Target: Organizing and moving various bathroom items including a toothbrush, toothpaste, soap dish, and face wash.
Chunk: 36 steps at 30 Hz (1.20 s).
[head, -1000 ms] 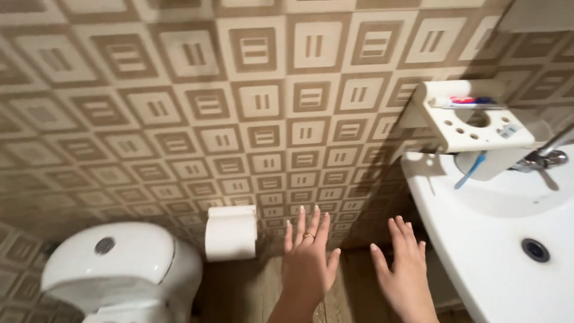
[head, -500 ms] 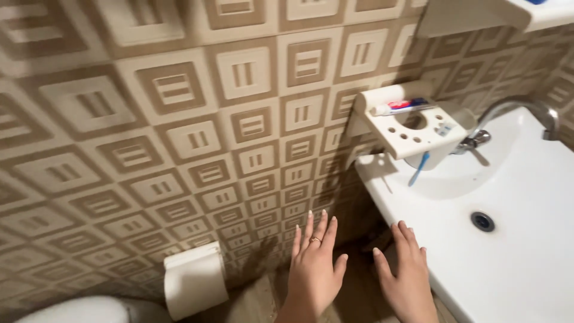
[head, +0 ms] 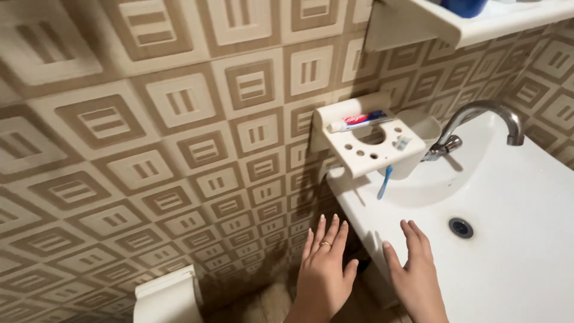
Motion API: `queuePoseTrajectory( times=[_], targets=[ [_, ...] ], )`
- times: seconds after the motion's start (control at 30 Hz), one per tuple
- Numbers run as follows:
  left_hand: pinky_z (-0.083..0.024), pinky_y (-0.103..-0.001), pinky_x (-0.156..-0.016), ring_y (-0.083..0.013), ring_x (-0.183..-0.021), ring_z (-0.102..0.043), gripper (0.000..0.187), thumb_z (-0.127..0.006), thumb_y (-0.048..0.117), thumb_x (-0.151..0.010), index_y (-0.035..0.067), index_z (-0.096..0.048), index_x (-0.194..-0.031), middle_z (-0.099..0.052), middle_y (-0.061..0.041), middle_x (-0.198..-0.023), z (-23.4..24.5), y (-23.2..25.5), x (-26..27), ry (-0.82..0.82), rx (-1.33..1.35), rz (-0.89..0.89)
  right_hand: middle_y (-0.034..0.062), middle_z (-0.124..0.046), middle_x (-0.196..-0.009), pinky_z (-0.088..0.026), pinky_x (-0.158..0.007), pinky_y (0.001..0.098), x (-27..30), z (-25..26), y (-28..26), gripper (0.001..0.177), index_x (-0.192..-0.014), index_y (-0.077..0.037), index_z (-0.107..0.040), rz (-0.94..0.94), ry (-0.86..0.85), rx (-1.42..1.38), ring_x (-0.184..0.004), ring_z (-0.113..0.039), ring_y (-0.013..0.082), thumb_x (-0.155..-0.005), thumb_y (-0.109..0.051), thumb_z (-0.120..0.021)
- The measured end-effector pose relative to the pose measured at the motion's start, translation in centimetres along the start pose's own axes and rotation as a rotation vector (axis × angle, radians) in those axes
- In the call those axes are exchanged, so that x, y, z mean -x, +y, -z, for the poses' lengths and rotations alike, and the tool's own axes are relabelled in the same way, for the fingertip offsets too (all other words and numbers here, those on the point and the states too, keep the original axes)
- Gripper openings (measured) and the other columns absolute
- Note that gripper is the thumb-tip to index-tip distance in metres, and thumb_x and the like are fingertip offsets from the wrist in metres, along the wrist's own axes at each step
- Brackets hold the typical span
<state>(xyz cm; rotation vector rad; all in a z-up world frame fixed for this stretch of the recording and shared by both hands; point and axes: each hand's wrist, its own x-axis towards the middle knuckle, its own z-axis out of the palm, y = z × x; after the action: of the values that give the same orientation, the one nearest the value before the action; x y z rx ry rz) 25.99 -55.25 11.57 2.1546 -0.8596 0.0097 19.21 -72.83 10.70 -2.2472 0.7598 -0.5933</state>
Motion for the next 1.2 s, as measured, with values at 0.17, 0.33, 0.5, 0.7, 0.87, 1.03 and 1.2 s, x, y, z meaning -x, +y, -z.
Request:
queuePoseTrajectory(
  times=[0.17,0.33,0.5,0.7,0.87,1.03,1.2],
  targets=[
    [-0.023,-0.054,-0.121,-0.0401,-0.153,-0.029,0.070,-0.076,0.018,-0.086,-0.001,-0.049,-0.148,-0.044,-0.021,-0.159,-3.7,1.3,-2.4,0.133,0.011,-0.061,0.0126,-0.047,-0.153,-0.055,-0.087,0.0395,-4.9,1.6,2.0,0.064,-0.148,-0.008,-0.050,-0.035,-0.046,-0.015,-0.124,-0.061,0.0293,-0.092,-0.033,-0.066],
    [-0.022,-0.055,-0.121,-0.0414,-0.152,-0.029,0.072,-0.076,0.019,-0.088,-0.001,-0.047,-0.150,-0.043,-0.022,-0.159,-7.2,2.6,-5.2,0.143,0.025,-0.029,0.0164,-0.049,-0.143,-0.060,-0.085,0.0403,-10.1,2.0,4.5,0.064,-0.148,-0.008,-0.050,-0.033,-0.095,-0.108,-0.111,-0.068,0.0291,-0.091,-0.035,-0.064],
    [-0.022,-0.049,-0.122,-0.0390,-0.155,-0.020,0.072,-0.071,0.024,-0.089,0.005,-0.041,-0.153,-0.034,-0.016,-0.164,-8.6,5.5,-8.1,-0.053,0.136,0.227,0.0181,-0.048,-0.142,-0.056,-0.089,0.0399,-16.0,2.2,6.6,0.061,-0.148,-0.007,-0.052,-0.019,-0.111,-0.095,-0.104,-0.069,0.0305,-0.095,-0.034,-0.064],
    [-0.024,-0.047,-0.124,-0.0378,-0.156,-0.023,0.070,-0.068,0.031,-0.094,0.006,-0.041,-0.154,-0.037,-0.017,-0.163,-12.6,6.3,-10.4,-0.034,0.254,0.295,0.0251,-0.069,-0.129,-0.061,-0.079,0.0370,-21.6,2.6,6.4,0.065,-0.155,-0.003,-0.045,-0.155,-0.221,-0.460,-0.094,-0.075,0.0229,-0.098,-0.030,-0.060],
    [-0.025,-0.046,-0.124,-0.0374,-0.157,-0.022,0.073,-0.067,0.034,-0.097,0.005,-0.035,-0.156,-0.035,-0.019,-0.164,-17.0,5.5,-10.4,0.012,0.324,0.239,0.0248,-0.062,-0.134,-0.059,-0.074,0.0353,-25.2,1.6,7.0,0.075,-0.162,-0.005,-0.028,-0.229,-0.240,-0.660,-0.082,-0.071,0.0237,-0.099,-0.032,-0.058],
    [-0.023,-0.044,-0.125,-0.0332,-0.158,-0.021,0.073,-0.067,0.033,-0.097,0.006,-0.035,-0.157,-0.035,-0.017,-0.165,-17.3,5.7,-10.9,-0.015,0.374,0.260,0.0169,-0.056,-0.139,-0.060,-0.068,0.0357,-27.1,1.6,5.2,0.079,-0.163,-0.010,-0.018,-0.240,-0.194,-0.784,-0.072,-0.070,0.0246,-0.098,-0.034,-0.058],
    [-0.022,-0.042,-0.125,-0.0298,-0.159,-0.018,0.073,-0.066,0.032,-0.096,0.009,-0.034,-0.158,-0.033,-0.013,-0.166,-16.4,5.9,-11.9,-0.105,0.381,0.362,0.0178,-0.058,-0.134,-0.062,-0.066,0.0379,-28.5,1.0,4.9,0.072,-0.159,-0.008,-0.022,-0.344,-0.197,-0.837,-0.075,-0.072,0.0275,-0.101,-0.032,-0.057]
  ],
)
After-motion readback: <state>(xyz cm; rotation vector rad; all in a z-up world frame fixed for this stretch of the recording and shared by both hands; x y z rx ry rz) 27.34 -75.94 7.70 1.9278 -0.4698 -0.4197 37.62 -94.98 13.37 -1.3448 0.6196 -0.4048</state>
